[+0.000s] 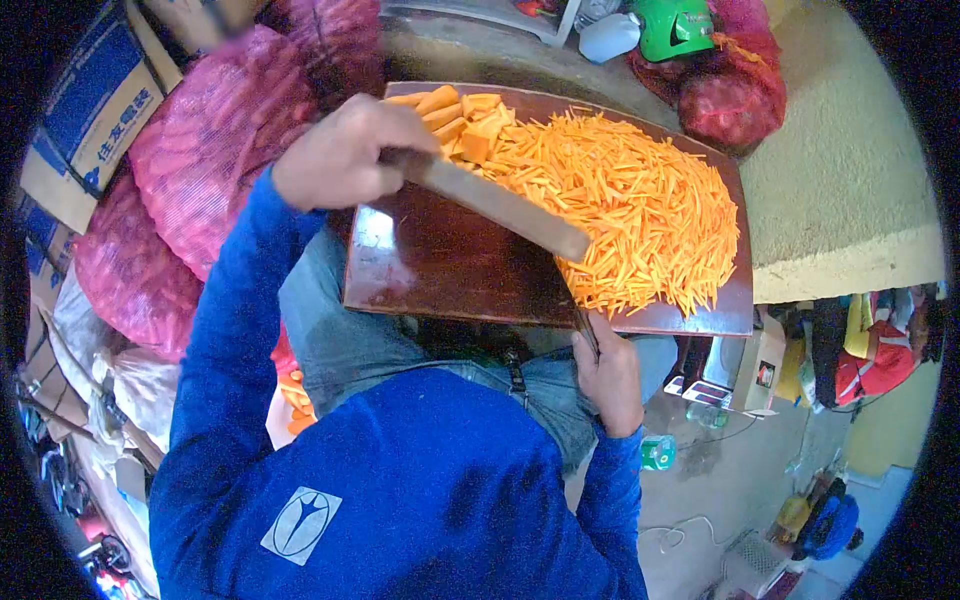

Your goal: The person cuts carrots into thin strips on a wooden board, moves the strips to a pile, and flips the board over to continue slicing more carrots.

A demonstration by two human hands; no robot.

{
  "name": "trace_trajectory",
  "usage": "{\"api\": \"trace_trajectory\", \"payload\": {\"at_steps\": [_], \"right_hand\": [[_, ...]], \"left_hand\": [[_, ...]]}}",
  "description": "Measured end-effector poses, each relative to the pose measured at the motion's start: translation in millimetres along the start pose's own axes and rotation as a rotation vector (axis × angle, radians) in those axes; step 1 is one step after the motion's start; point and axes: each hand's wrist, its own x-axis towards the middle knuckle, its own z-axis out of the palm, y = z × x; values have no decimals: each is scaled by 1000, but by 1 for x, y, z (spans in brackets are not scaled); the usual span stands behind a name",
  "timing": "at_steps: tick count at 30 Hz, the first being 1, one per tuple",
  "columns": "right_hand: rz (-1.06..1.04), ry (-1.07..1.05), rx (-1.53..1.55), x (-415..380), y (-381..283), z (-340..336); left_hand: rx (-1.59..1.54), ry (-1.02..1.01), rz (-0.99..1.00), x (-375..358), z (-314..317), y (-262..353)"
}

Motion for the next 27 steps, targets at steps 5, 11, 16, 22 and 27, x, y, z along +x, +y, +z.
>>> {"api": "trace_trajectory", "payload": {"at_steps": [5,11,16,22,27], "right_hand": [[-58,1,33,0,6,0],[-53,-52,8,-1,11,-6],[-53,-59,-21,-3,26,-17],[-72,-73,-13,4,34,-35],[-57,-157,-2,16,41,-46]], "left_hand": [[-14,59,-32,-59,16,27],[49,-1,-90,-105,39,61],[221,-58,-104,-129,62,74],[228,-105,-135,-144,77,75],[270,-123,-130,-149,85,73]]}}
